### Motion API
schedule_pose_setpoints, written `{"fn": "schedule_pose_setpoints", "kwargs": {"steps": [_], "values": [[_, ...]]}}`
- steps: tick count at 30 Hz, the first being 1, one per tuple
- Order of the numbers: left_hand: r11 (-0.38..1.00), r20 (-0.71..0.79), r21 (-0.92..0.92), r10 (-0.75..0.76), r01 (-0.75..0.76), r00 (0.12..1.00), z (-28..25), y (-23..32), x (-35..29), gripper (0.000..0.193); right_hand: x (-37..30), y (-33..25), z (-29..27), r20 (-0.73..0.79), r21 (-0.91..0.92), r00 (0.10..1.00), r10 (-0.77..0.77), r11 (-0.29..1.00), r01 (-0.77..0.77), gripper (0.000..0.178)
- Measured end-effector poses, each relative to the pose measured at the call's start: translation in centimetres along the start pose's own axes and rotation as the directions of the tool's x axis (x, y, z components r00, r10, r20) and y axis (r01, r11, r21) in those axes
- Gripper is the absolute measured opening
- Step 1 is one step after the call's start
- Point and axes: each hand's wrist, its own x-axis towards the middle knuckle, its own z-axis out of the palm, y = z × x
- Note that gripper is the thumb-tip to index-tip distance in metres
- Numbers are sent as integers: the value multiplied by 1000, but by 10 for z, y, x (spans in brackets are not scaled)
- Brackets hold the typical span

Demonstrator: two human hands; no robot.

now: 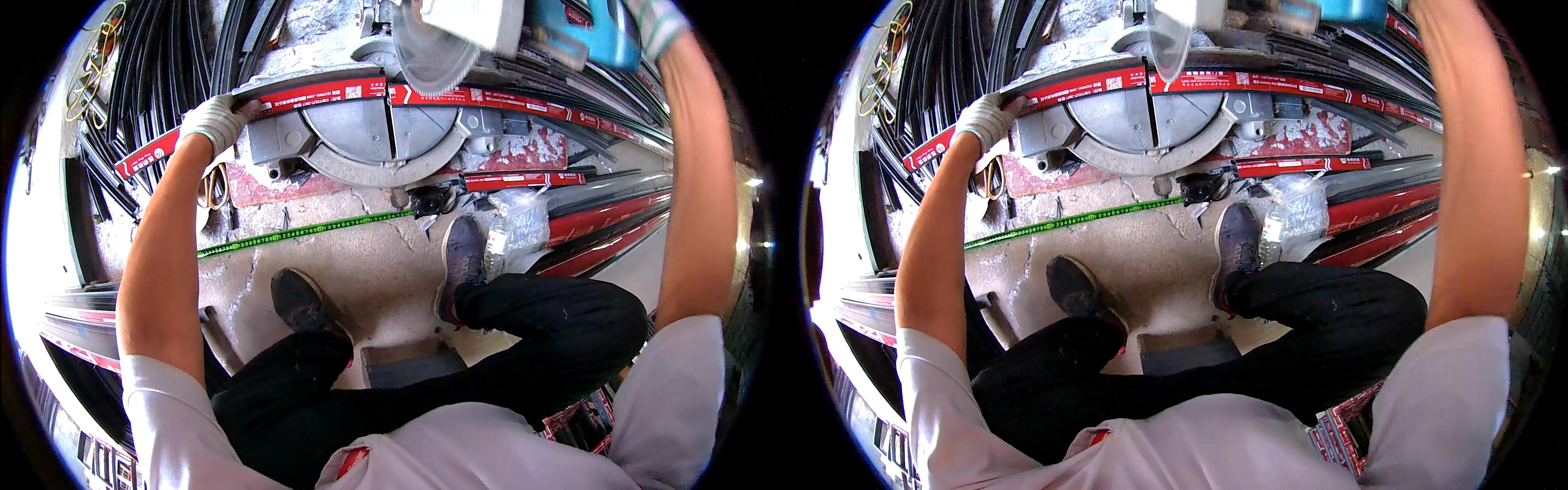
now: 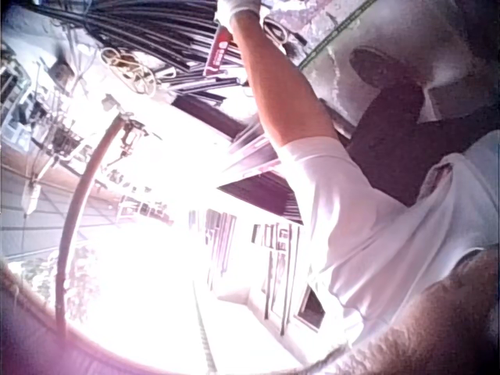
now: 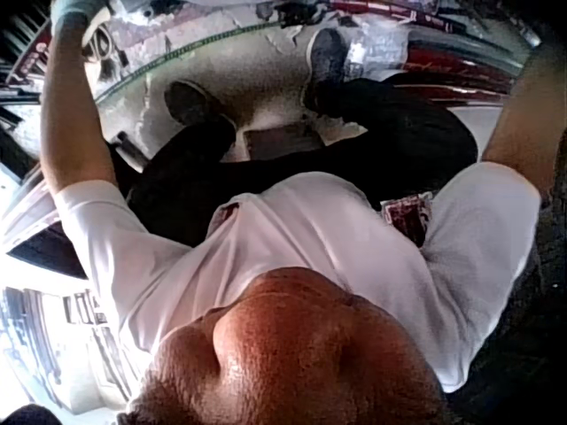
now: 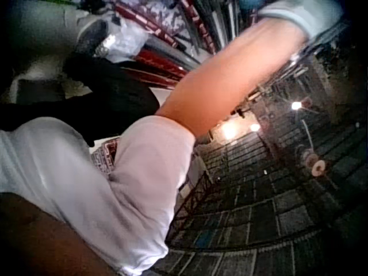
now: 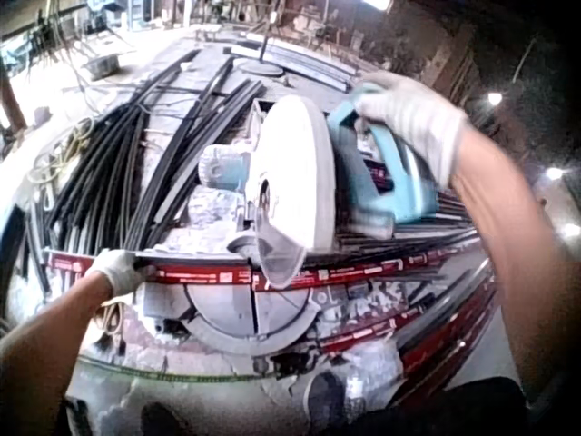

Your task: The person measures and cuts black window frame profiles using a miter saw. They repeatedly measure the frame, mark the cut line, position the profile on the saw, and cut it to size.

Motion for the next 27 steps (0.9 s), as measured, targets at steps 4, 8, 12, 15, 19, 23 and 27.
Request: {"fn": "schedule_pose_setpoints", "kwargs": {"steps": [4,8,12,15,19,23,27], "values": [[999,-21,8,-42,42,999,-1,-23,-10,64,-72,-11,48,-247,-105,968,34,993,-62,45],[999,-21,-44,0,0,1000,6,-12,3,62,-120,2,63,-411,-99,911,-14,995,-29,43],[999,-35,-48,8,-10,999,7,-6,2,59,-150,45,54,-280,-48,959,-27,999,14,39],[999,-42,-51,8,-10,999,13,-21,10,58,-165,47,65,-293,36,956,13,999,-3,46],[999,-71,-36,23,-26,997,18,-22,14,58,-178,50,72,-338,75,940,47,997,-23,46],[998,-83,-58,32,-37,996,16,-22,11,58,-184,69,74,-337,-120,933,-128,988,93,47],[1000,-69,-17,21,-22,997,13,-16,6,60,-189,70,82,-408,-69,907,-105,994,84,42]]}}
